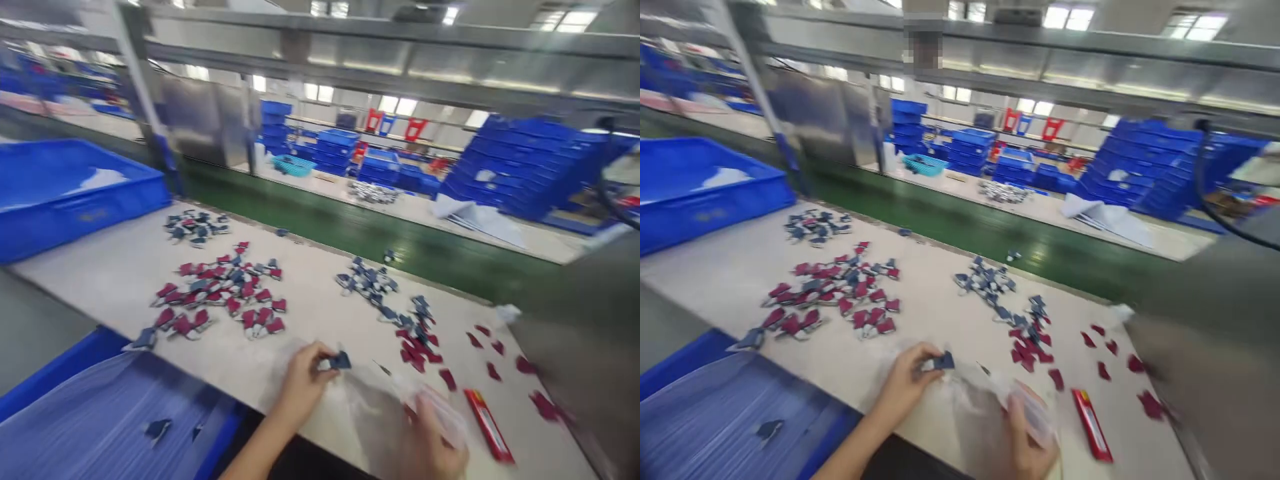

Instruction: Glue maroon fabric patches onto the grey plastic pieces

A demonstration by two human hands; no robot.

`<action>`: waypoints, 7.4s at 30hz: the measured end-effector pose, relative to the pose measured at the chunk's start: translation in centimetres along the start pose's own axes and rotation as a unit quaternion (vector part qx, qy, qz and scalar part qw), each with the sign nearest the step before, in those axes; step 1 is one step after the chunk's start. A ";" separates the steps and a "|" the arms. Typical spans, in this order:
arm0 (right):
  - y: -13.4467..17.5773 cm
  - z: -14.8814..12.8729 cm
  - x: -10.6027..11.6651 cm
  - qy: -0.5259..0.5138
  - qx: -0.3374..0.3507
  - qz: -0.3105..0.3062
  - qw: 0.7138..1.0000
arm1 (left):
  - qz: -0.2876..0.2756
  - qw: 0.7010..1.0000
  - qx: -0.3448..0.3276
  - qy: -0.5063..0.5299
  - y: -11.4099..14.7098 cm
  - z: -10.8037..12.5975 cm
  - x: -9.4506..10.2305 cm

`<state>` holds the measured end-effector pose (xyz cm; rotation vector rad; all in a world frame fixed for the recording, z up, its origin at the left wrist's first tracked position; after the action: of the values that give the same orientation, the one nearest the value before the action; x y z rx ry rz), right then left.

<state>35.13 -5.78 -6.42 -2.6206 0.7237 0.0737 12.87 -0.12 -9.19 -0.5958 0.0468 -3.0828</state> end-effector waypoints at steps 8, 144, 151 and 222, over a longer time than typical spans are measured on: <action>0.2 -0.6 -2.2 0.059 -0.015 0.016 0.998 | -0.013 0.999 -0.001 -0.047 0.3 0.5 0.7; 2.7 -4.6 -4.6 -0.083 -0.126 -0.218 0.964 | -0.084 0.956 0.173 0.224 5.4 6.1 0.4; 2.5 -5.7 -4.9 -0.089 -0.110 -0.200 0.970 | -0.058 0.959 0.161 0.225 5.9 6.5 0.7; 2.3 -5.9 -3.1 0.183 0.216 -0.255 0.925 | -0.142 0.983 0.072 0.095 5.1 6.7 -0.6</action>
<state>30.91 -8.48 -1.46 -2.3175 0.1158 -0.6639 15.94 -5.44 -3.35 -0.3270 -0.2825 -3.3680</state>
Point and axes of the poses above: each hand's wrist, its own y-axis away from the middle knuckle, its own x-axis out of the back of the hand, z = x × y, the point moved 8 cm from there along -y, towards the middle knuckle, and after that the axes turned 11 degrees about -y, right-handed, at the moved point
